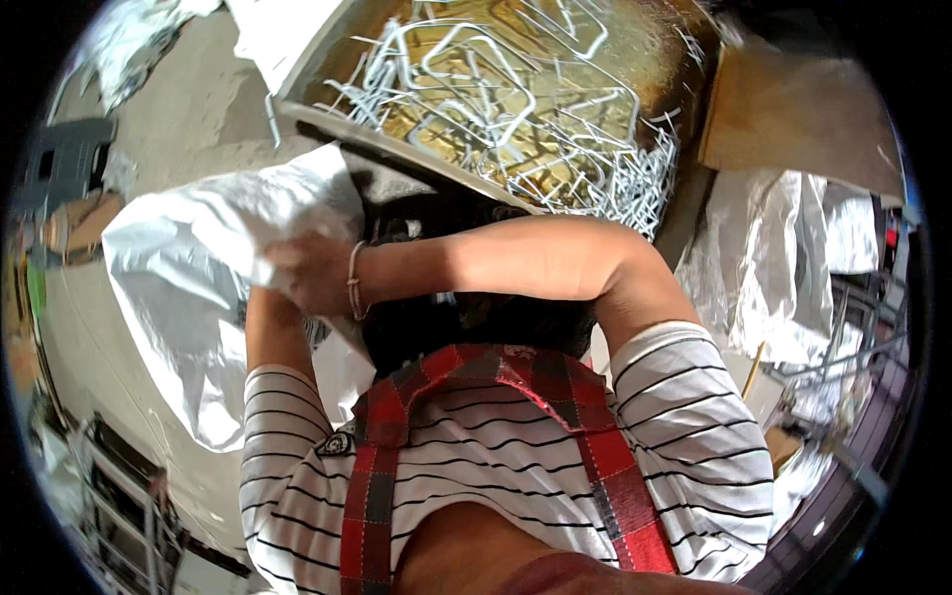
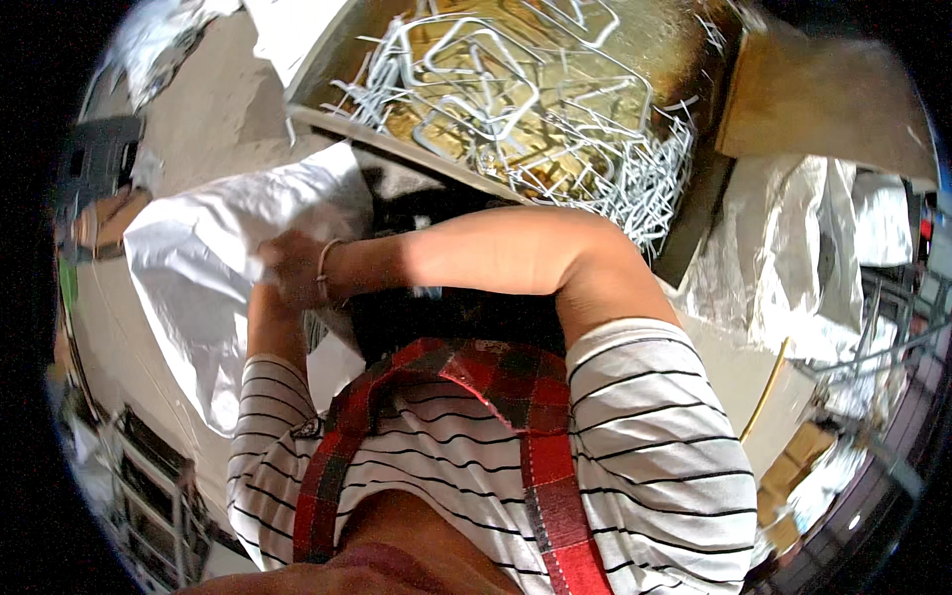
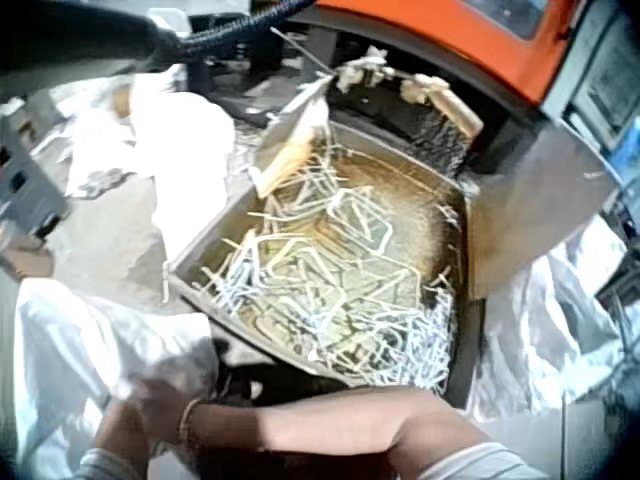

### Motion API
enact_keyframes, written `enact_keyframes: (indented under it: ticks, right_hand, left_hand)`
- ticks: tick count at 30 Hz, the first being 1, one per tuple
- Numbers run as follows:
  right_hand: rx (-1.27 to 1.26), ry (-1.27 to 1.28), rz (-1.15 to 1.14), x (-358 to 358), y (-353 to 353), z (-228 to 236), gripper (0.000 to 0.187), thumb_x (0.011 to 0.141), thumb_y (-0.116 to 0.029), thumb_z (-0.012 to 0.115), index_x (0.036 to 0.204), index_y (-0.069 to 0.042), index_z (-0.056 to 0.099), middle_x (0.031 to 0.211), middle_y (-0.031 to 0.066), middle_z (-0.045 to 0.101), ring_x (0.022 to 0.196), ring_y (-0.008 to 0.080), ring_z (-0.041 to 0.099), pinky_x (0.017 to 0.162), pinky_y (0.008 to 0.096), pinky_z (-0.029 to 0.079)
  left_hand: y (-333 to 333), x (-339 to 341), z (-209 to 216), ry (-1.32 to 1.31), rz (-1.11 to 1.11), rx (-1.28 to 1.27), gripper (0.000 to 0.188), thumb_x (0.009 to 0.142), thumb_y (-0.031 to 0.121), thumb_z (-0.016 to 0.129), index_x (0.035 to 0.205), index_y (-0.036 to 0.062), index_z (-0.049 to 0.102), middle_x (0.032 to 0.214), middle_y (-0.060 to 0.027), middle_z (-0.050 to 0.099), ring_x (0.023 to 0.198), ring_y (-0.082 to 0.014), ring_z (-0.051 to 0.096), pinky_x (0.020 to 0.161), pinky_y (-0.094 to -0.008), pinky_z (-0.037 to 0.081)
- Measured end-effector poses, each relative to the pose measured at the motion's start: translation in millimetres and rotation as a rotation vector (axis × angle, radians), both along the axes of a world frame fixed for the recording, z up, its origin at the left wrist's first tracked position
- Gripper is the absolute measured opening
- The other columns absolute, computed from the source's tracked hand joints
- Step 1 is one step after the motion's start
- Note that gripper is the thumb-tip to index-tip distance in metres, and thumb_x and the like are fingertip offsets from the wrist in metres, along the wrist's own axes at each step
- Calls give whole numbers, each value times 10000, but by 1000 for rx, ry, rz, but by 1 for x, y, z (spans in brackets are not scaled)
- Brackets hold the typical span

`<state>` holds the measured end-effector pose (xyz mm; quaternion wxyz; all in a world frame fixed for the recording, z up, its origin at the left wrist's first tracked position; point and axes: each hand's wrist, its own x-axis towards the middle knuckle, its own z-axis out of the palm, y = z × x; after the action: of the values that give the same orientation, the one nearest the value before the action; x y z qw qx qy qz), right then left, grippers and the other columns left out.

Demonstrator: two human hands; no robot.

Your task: The person sorts white plastic hangers from a large pile in a wooden bin. They pick up hangers, separate them, and place them into a white sack on the floor. The process involves repetitive picking and placing of the hangers.

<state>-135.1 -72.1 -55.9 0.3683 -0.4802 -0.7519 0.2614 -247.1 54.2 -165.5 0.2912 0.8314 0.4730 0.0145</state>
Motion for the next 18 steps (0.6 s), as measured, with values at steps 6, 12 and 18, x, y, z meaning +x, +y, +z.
enact_keyframes:
  ticks: [6, 12, 18]
  right_hand:
    - [-426, -95, 131, 122, 23, 73, 470, 761, -386, 622, 1001, 7, 530, 862, 186, 612, 801, 341, 593, 721, 360, 472]
    - [-518, -543, -775, 371, -40, -22, 241, 769, -194, 571, 983, -103, 635, 899, 146, 635, 799, 300, 610, 733, 348, 487]
    - [-715, -899, -1080, 538, -104, -54, 232, 815, -262, 513, 951, -116, 630, 950, 151, 622, 900, 327, 588, 779, 405, 479]
  left_hand:
    - [-2, -1, 16, 38, 89, -113, 132, 785, 142, 511, 837, 34, 565, 823, -133, 589, 738, -236, 589, 609, -338, 451]
    - [-12, 8, 61, -136, 259, -290, 194, 840, 155, 489, 943, 23, 585, 920, -150, 605, 816, -245, 601, 670, -334, 477]
    - [-51, -48, 111, -799, 1156, -615, 312, 872, 175, 501, 1102, -35, 511, 1044, -112, 574, 891, -218, 573, 785, -309, 458]
